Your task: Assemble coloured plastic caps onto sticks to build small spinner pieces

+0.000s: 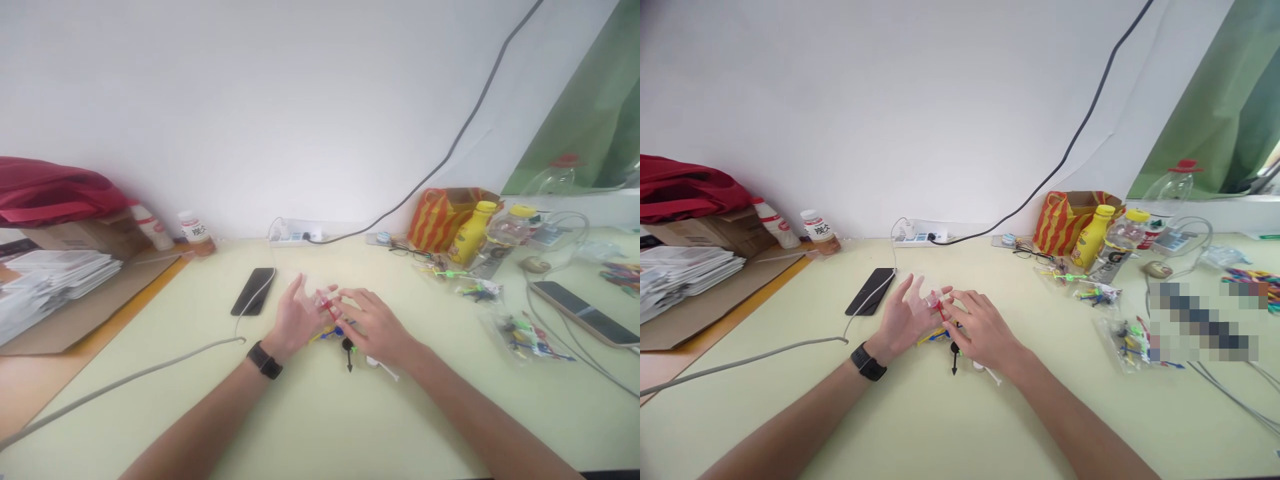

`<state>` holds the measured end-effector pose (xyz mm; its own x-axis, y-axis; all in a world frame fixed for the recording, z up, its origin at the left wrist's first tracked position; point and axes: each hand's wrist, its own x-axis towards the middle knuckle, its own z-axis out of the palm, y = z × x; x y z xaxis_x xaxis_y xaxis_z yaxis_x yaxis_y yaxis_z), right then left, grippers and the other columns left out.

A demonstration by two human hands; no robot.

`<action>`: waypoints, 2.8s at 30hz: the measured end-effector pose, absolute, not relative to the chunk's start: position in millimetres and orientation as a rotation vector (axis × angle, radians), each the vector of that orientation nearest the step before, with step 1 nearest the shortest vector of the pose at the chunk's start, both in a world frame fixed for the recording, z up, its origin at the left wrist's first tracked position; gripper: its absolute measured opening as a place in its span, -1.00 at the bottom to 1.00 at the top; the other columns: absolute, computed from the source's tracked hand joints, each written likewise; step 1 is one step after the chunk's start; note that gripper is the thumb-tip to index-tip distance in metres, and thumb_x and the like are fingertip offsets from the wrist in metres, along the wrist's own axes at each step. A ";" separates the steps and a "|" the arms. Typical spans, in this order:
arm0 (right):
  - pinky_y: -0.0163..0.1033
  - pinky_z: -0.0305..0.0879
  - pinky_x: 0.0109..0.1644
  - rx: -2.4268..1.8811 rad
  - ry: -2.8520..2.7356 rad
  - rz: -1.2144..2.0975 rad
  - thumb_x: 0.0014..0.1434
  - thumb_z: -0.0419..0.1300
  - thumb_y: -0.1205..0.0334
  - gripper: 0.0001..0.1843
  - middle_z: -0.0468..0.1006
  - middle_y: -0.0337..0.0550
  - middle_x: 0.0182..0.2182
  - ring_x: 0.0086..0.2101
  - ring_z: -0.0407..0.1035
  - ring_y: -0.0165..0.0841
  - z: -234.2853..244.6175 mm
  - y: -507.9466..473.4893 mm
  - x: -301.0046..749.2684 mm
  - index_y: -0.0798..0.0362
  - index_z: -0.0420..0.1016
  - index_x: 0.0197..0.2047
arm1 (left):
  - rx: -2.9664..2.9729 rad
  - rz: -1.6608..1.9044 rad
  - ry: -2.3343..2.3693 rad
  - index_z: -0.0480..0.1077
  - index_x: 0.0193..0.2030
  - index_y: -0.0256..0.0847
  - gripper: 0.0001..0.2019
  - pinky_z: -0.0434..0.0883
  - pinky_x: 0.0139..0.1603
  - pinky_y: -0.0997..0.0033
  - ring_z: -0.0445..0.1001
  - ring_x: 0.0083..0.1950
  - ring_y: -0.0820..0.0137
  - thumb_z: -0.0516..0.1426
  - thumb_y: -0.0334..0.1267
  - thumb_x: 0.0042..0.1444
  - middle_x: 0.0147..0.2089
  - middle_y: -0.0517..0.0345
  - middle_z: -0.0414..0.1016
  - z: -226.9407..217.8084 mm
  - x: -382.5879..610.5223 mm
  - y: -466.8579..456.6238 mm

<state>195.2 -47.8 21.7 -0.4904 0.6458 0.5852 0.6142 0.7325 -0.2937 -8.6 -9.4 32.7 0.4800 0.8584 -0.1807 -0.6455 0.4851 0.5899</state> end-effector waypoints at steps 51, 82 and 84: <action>-0.06 0.28 0.11 -0.978 -2.409 0.359 0.44 0.05 0.24 -0.70 0.52 -0.07 -0.01 0.00 0.32 -0.19 22.9 -60.5 186.9 -0.06 0.52 0.13 | 0.502 1.049 0.670 0.13 0.26 -0.14 -0.28 0.40 0.24 -0.08 0.56 0.18 -0.12 0.10 0.36 0.20 0.12 -0.30 0.53 19.9 -20.5 9.8; -0.21 0.36 -0.31 -0.734 -1.702 0.126 0.25 0.17 0.49 -0.81 0.51 -0.21 -0.42 -0.42 0.38 -0.36 33.2 -68.7 190.6 0.01 0.46 -0.19 | 0.476 1.100 0.705 0.13 0.27 -0.19 -0.31 0.50 0.09 0.05 0.61 0.10 -0.05 0.07 0.32 0.26 0.06 -0.28 0.56 18.1 -20.8 13.3; -0.18 0.42 -0.26 -0.776 -1.613 0.116 0.24 0.20 0.48 -0.81 0.58 -0.16 -0.37 -0.37 0.45 -0.33 37.2 -65.9 195.3 0.00 0.52 -0.17 | 0.483 1.088 0.712 0.15 0.25 -0.17 -0.34 0.49 0.11 0.04 0.61 0.11 -0.05 0.08 0.31 0.26 0.06 -0.28 0.56 18.9 -19.4 12.1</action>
